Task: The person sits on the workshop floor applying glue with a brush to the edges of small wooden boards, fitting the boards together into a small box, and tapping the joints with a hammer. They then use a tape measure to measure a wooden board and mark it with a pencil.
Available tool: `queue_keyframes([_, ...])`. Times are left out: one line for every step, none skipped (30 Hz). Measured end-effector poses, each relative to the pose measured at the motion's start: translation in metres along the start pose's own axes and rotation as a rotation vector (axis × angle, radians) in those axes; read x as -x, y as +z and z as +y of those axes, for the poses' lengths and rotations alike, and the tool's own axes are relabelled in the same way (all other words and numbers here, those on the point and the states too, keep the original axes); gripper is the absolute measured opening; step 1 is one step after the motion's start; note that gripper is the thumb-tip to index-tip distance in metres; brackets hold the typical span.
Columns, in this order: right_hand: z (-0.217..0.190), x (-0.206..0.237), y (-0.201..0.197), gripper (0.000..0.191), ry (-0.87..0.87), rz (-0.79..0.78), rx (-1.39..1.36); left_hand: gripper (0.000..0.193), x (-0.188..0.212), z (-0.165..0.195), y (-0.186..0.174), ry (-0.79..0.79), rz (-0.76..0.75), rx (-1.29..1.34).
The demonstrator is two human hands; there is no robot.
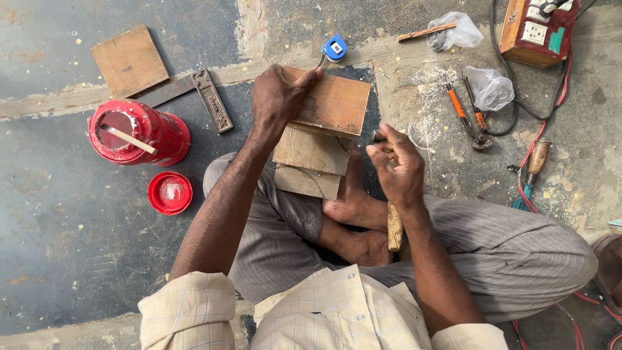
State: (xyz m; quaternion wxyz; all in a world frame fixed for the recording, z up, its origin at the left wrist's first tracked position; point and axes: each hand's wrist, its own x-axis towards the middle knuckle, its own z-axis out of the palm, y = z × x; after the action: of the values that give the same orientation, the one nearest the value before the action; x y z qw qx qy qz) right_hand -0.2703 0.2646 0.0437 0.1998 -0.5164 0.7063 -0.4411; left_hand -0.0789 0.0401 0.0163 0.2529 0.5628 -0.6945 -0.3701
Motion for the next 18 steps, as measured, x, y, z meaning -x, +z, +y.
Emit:
queue_keyframes([-0.006,0.0,0.009,0.049,-0.215,0.038,0.139,0.082,0.001,0.002,-0.001,-0.029,-0.037,0.005])
queue_keyframes([-0.011,-0.003,0.016,0.045,-0.434,0.074,0.277,0.081,0.002,0.004,-0.002,-0.056,-0.069,0.011])
queue_keyframes([-0.016,-0.006,0.022,0.042,-0.432,0.082,0.322,0.08,0.003,0.006,-0.003,-0.086,-0.102,0.018])
queue_keyframes([-0.02,-0.009,0.026,0.04,-0.431,0.087,0.369,0.08,0.004,0.008,-0.004,-0.081,-0.087,0.015])
queue_keyframes([-0.023,-0.013,0.029,0.037,-0.432,0.094,0.417,0.08,0.005,0.009,-0.005,-0.074,-0.07,0.015])
queue_keyframes([-0.026,-0.015,0.032,0.034,-0.417,0.087,0.354,0.08,0.005,0.01,-0.005,-0.068,-0.053,0.016])
queue_keyframes([-0.027,-0.017,0.034,0.031,-0.4,0.077,0.293,0.081,0.005,0.011,-0.005,-0.058,-0.032,0.006])
queue_keyframes([-0.027,-0.019,0.035,0.028,-0.383,0.066,0.232,0.081,0.004,0.011,-0.004,-0.051,-0.011,-0.005])
queue_keyframes([-0.027,-0.02,0.036,0.029,-0.383,0.052,0.215,0.082,0.004,0.011,-0.004,-0.044,0.01,-0.016])
queue_keyframes([-0.026,-0.021,0.037,0.029,-0.382,0.039,0.198,0.083,0.003,0.011,-0.003,-0.057,0.0,-0.017])
queue_keyframes([-0.024,-0.021,0.037,0.029,-0.38,0.027,0.18,0.083,0.002,0.01,-0.003,-0.069,-0.013,-0.019])
queue_keyframes([-0.022,-0.02,0.037,0.028,-0.397,0.034,0.205,0.083,0.001,0.01,-0.002,-0.078,-0.025,-0.022])
queue_keyframes([-0.021,-0.02,0.038,0.027,-0.415,0.041,0.231,0.084,0.001,0.009,-0.002,-0.07,-0.028,-0.011])
queue_keyframes([-0.02,-0.019,0.038,0.027,-0.432,0.048,0.258,0.084,0.001,0.008,-0.002,-0.064,-0.033,0.001])
queue_keyframes([-0.019,-0.019,0.037,0.026,-0.447,0.054,0.252,0.084,0.001,0.007,-0.002,-0.057,-0.038,0.014])
queue_keyframes([-0.018,-0.018,0.038,0.026,-0.463,0.062,0.246,0.084,0.0,0.006,-0.001,-0.065,-0.046,0.015])
queue_keyframes([-0.018,-0.018,0.038,0.026,-0.478,0.067,0.238,0.084,0.0,0.006,-0.001,-0.074,-0.054,0.016])
queue_keyframes([-0.019,-0.018,0.039,0.026,-0.472,0.072,0.236,0.084,0.0,0.005,-0.001,-0.084,-0.061,0.017])
